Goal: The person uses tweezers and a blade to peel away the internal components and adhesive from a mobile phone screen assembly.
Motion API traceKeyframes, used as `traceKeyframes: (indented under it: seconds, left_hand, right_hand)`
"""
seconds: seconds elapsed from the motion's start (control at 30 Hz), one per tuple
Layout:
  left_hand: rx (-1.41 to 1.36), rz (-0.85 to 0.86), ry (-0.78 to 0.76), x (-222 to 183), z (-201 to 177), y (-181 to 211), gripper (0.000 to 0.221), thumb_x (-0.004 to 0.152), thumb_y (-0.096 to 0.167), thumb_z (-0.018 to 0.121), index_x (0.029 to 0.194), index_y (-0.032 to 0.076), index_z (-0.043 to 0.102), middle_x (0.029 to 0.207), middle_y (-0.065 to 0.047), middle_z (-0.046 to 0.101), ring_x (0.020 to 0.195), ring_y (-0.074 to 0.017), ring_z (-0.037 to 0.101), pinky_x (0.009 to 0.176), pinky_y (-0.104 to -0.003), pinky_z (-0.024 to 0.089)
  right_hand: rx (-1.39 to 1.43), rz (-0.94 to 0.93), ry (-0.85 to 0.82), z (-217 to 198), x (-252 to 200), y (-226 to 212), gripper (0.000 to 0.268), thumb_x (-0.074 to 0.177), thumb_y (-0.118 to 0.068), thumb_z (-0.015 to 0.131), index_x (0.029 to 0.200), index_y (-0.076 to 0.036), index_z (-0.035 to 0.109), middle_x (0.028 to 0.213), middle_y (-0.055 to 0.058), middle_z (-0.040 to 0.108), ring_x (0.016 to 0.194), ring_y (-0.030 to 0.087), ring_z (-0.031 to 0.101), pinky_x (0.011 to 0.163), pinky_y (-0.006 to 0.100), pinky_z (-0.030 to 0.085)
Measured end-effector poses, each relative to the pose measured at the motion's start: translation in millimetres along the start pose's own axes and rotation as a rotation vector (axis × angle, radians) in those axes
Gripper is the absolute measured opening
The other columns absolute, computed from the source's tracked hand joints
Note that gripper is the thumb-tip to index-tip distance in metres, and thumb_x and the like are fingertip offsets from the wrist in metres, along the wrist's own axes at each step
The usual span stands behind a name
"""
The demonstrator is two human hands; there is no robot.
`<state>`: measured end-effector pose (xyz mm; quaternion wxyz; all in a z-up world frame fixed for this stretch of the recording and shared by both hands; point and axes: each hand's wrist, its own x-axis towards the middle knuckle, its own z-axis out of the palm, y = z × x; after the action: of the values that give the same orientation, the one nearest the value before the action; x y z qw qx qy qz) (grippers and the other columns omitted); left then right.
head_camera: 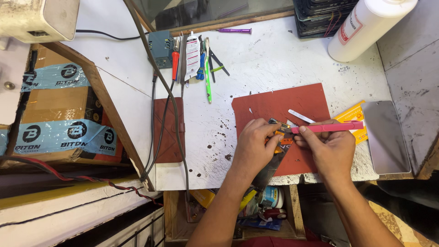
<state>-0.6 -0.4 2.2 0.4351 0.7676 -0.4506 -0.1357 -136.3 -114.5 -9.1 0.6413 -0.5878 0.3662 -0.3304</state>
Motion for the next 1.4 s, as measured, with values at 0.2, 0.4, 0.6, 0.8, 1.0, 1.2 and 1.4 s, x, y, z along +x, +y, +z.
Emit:
traceKeyframes:
  seconds: [0.2,0.4,0.6,0.8,1.0,1.2,1.4]
  left_hand:
    - [0.012,0.037,0.046,-0.7,1.6,2.0,0.022,0.086,0.011,0.076,0.107,0.005,0.078,0.089,-0.009,0.066,0.090,-0.0272,0.064,0.081,-0.040,0.053]
    - [0.028,0.073,0.072,-1.6,1.4,6.5,0.016,0.087,0.011,0.076,0.103,0.009,0.079,0.089,-0.007,0.066,0.089,-0.0257,0.064,0.080,-0.039,0.053]
    - [0.064,0.122,0.064,-3.4,0.2,10.0,0.016,0.087,0.007,0.074,0.102,0.008,0.079,0.091,-0.007,0.064,0.091,-0.0263,0.063,0.081,-0.039,0.054]
    - [0.156,0.157,0.056,-4.1,0.3,18.1,0.013,0.090,0.006,0.072,0.102,0.005,0.077,0.092,-0.008,0.062,0.090,-0.0252,0.064,0.080,-0.039,0.054]
    - [0.192,0.142,0.022,-1.6,4.4,14.3,0.012,0.090,0.006,0.072,0.100,0.005,0.078,0.091,-0.008,0.065,0.088,-0.0231,0.065,0.080,-0.037,0.055]
    - [-0.143,-0.009,0.053,-0.7,-19.9,-2.7,0.005,0.093,0.007,0.076,0.098,0.006,0.077,0.094,-0.005,0.070,0.085,-0.0144,0.069,0.071,-0.030,0.058]
    - [-1.086,-0.042,0.378,-0.4,-63.9,1.8,0.028,0.112,0.020,0.059,0.087,0.008,0.051,0.082,-0.004,0.050,0.075,-0.0139,0.046,0.071,-0.032,0.043]
  right_hand:
    - [0.096,0.000,0.022,-3.2,-2.3,3.6,0.008,0.097,0.003,0.068,0.102,0.008,0.064,0.090,0.014,0.073,0.079,0.016,0.074,0.071,0.028,0.063]
    - [0.309,-0.155,0.035,-11.1,-7.2,16.7,0.015,0.102,0.005,0.067,0.112,0.005,0.056,0.097,0.016,0.071,0.088,0.021,0.074,0.083,0.035,0.064]
    - [0.386,-0.160,0.046,-17.4,-4.7,27.1,0.021,0.104,0.005,0.066,0.114,0.002,0.048,0.098,0.020,0.072,0.091,0.025,0.075,0.089,0.040,0.064]
    - [0.375,-0.177,0.052,-17.5,-6.5,25.8,0.017,0.105,0.005,0.066,0.111,0.002,0.049,0.100,0.022,0.073,0.090,0.028,0.075,0.089,0.043,0.065]
    - [0.449,-0.219,0.071,-16.9,-6.0,27.8,0.027,0.104,0.005,0.068,0.101,-0.004,0.042,0.097,0.018,0.069,0.095,0.030,0.076,0.086,0.046,0.067]
    - [0.532,-0.245,0.098,-20.5,-6.3,35.4,0.027,0.106,0.006,0.067,0.108,-0.005,0.043,0.097,0.016,0.066,0.089,0.028,0.076,0.087,0.045,0.067]
    - [0.440,-0.308,0.090,-16.9,-12.8,38.8,0.030,0.110,0.011,0.066,0.110,-0.003,0.039,0.098,0.015,0.065,0.092,0.026,0.075,0.087,0.042,0.066]
